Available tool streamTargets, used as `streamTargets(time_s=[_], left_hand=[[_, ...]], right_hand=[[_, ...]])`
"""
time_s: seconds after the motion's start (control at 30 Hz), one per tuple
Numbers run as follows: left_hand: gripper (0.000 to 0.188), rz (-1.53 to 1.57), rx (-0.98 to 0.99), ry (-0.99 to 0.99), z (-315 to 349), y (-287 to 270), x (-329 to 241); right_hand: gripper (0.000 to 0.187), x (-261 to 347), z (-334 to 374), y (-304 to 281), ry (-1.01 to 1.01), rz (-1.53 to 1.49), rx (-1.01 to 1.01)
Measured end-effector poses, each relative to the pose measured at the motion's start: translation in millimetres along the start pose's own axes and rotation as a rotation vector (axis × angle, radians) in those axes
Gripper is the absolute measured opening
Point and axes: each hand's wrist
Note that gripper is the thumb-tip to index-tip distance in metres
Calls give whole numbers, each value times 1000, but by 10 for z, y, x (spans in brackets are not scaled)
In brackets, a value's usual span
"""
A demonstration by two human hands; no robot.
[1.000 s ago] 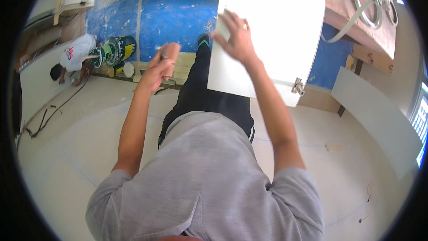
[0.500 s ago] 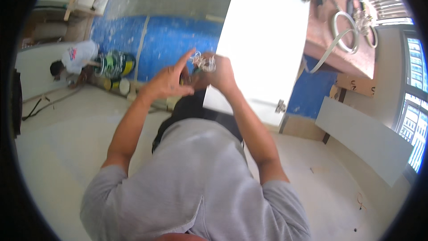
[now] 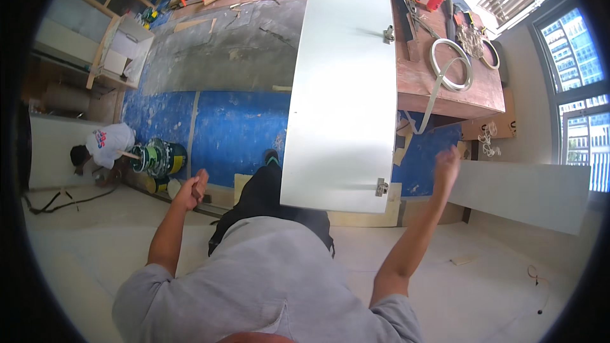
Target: The person sands the surface and edges of a white wooden board with a sanding block.
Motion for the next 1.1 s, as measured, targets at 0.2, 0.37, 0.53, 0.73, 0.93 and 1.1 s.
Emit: streamTargets(time_s=[0.2, 0.37, 0.53, 0.73, 0.93, 1.1], left_hand=[[44, 91, -35, -39, -662, 81, -359], [40, -184, 355, 29, -1334, 1458, -1797], [59, -328, 395, 344, -2030, 2775, -3172], [85, -579, 182, 676, -2752, 4192, -4823], [86, -736, -43, 1060, -2925, 5689, -6682], [89, -813, -197, 1272, -3477, 6284, -7781]], right_hand=[[48, -904, 84, 1131, 116, 1033, 166], [67, -1817, -414, 2799, 105, 1184, 565], [67, -2498, -1372, 3648, -23, 1318, 604], [65, -2932, -2571, 3033, 110, 1524, 319], [67, -2935, -2915, 3002, 142, 1604, 251], [70, -2858, -2935, 3047, 228, 1603, 294]])
Point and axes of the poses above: each hand's wrist, its own z-axis away from the middle knuckle, its own y-axis out of the palm, x = y × z, and after that the axes turned 4 degrees about -y, right-handed
